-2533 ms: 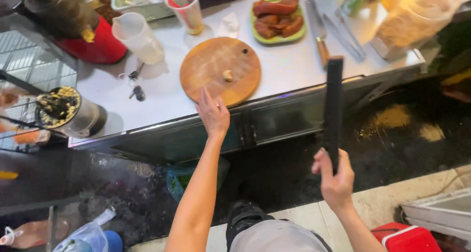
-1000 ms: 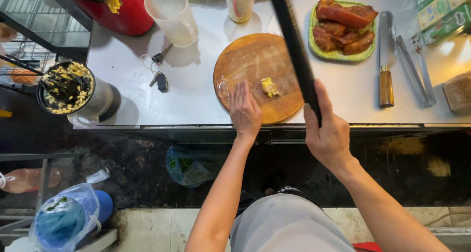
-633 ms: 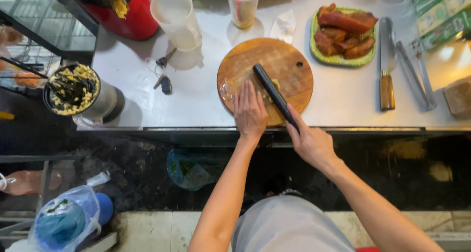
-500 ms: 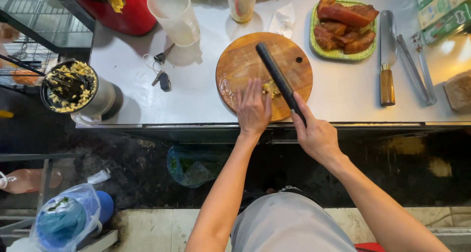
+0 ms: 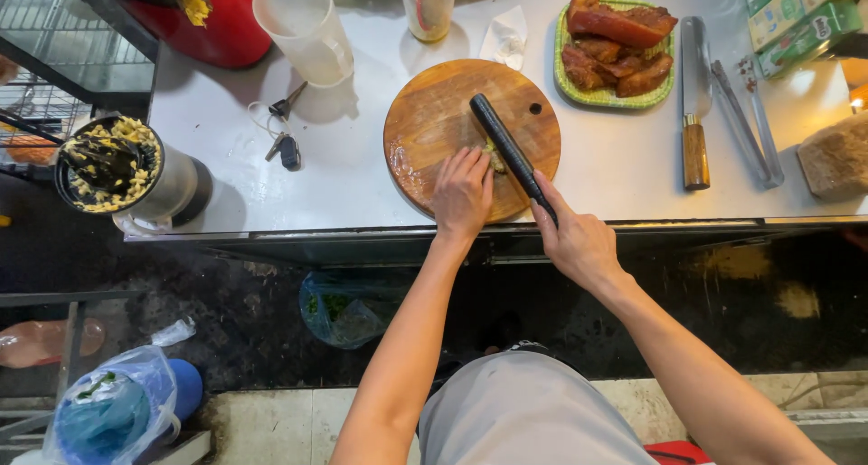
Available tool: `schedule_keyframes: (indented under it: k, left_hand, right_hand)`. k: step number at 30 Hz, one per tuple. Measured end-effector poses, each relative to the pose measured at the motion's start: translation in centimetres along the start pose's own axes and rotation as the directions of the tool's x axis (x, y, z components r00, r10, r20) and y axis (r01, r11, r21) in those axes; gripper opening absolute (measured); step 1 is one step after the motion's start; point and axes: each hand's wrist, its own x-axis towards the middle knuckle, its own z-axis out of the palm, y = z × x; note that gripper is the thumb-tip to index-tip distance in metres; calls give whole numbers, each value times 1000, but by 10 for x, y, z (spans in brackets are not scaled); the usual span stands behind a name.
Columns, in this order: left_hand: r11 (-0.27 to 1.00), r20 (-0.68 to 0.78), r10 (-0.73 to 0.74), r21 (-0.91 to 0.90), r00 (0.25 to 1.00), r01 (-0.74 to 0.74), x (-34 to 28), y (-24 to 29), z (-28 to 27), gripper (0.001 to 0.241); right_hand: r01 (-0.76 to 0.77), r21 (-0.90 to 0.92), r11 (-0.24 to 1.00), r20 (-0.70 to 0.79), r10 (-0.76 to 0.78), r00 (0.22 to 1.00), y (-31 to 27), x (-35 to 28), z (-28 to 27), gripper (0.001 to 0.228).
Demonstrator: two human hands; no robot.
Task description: Mincing ginger or garlic on a wooden cutting board with a kitchen knife.
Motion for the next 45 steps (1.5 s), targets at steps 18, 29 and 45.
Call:
schedule_keyframes:
  k: [18, 29, 45]
  left_hand:
    - [998, -21, -21, -58, 1000, 20, -7, -6, 10, 27]
    - [990, 37, -3, -142, 999, 9, -6, -12, 3, 30]
    - [994, -69, 17, -104, 997, -24, -19, -11, 7, 22]
  right_hand:
    - [88, 117, 989, -268, -54, 962, -4, -8, -13, 55]
    - [67, 122, 990, -272, -31, 962, -3, -8, -2, 57]
    - [47, 98, 994, -184, -29, 983, -20, -16, -8, 57]
